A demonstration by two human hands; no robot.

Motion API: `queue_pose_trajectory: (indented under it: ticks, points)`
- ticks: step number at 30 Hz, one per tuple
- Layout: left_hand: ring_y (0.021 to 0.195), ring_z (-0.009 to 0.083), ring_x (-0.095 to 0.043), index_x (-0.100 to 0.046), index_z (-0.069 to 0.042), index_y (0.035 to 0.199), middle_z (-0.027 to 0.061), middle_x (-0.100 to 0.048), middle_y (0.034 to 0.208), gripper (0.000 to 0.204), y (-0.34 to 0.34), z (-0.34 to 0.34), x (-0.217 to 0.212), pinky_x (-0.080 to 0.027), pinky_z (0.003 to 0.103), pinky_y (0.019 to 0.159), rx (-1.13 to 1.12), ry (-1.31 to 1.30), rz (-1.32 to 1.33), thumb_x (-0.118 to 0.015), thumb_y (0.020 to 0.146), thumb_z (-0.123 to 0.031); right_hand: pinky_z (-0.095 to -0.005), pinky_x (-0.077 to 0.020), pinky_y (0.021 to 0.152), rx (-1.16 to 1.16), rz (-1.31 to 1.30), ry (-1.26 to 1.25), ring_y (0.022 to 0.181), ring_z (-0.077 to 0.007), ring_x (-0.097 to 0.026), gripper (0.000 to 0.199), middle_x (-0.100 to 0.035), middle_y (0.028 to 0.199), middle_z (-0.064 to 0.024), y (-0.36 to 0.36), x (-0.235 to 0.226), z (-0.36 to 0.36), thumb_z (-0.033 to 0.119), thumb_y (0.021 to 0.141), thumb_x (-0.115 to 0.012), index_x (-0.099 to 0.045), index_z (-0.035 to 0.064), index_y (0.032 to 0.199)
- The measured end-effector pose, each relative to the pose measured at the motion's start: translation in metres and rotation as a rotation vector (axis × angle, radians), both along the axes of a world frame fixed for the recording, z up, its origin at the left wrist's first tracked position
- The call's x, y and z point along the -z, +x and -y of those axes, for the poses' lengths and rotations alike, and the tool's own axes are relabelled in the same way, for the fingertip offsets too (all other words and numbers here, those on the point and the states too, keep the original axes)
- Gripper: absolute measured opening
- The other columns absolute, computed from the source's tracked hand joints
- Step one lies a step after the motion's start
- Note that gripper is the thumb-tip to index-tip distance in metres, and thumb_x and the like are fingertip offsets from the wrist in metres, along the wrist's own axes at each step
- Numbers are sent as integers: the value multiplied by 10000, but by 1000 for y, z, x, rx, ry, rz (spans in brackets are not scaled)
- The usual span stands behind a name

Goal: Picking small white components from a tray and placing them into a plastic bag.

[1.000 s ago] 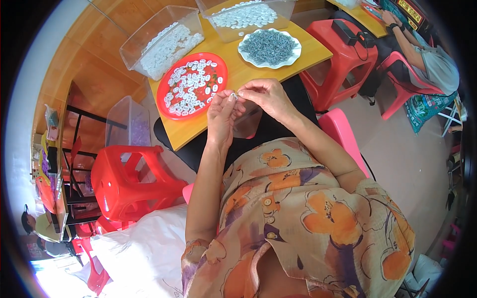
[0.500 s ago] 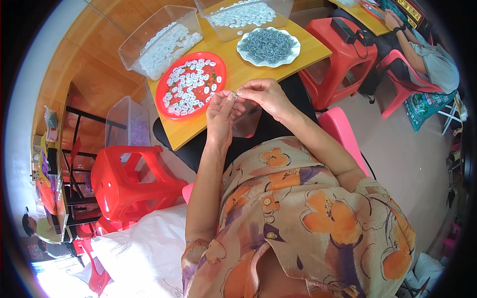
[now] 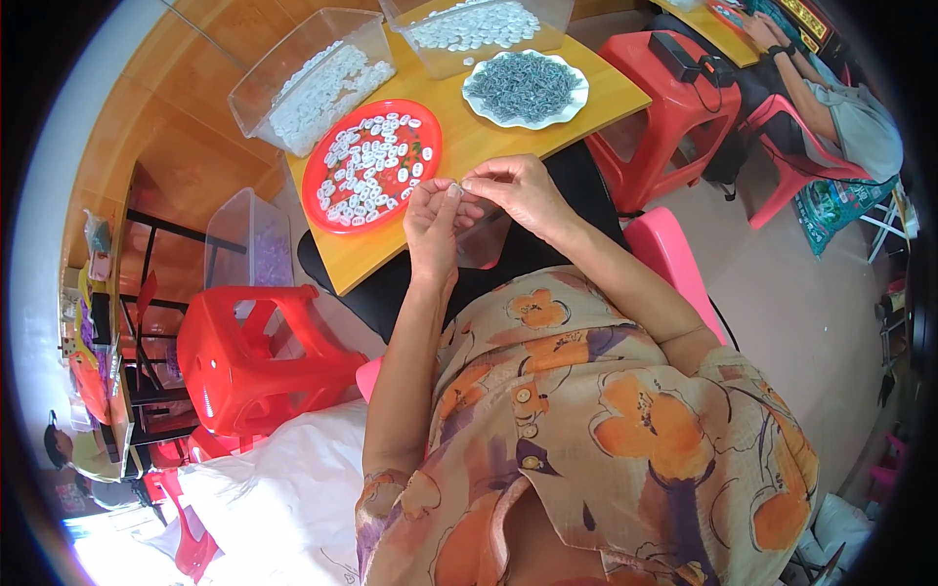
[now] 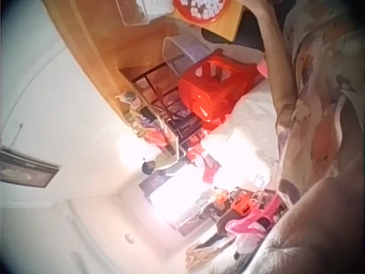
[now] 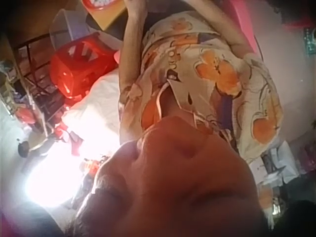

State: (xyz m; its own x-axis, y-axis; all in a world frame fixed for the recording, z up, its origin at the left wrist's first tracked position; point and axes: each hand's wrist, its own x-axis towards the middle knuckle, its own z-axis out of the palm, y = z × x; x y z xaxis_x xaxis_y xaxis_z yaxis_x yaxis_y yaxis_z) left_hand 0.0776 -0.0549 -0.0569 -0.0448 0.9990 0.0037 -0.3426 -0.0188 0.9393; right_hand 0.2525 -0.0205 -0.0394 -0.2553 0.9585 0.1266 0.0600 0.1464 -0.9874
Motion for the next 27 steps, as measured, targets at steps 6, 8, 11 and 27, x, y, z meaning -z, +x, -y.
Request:
queue_pose_trajectory:
  ticks: [6,8,11,27]
  points:
    - [789,165,-739,-568,-14,1197,110,-745,922,154,2,1,4,-559,248,690,-49,22,-23,-640,1074,-72,-273,-548,760,20,42,38,815,-93,-679,211,-784,904,-83,-3,-1,4,136,958,-791,-804,-53,1051]
    - [786,169,-742,-567,-13,1189,114,-747,910,151,3,2,5,-561,251,692,-65,22,-20,-645,1071,-66,-272,-545,751,20,39,36,816,-92,-677,212,-785,904,-80,-4,-1,6,132,956,-791,-804,-57,1050]
    - [786,175,-746,-566,-16,1183,114,-745,894,151,6,0,4,-566,256,703,-95,4,-43,-650,1068,-66,-270,-542,747,38,-37,21,815,-91,-675,220,-784,902,-76,-7,10,3,140,959,-794,-803,-60,1050]
    - [857,170,-755,-558,-38,1223,115,-753,1000,135,3,1,-2,-578,256,756,-54,3,11,-598,1104,-88,-242,-520,728,-47,-45,-90,814,-56,-643,256,-756,915,-13,-2,5,-5,230,1034,-747,-794,-16,1084]
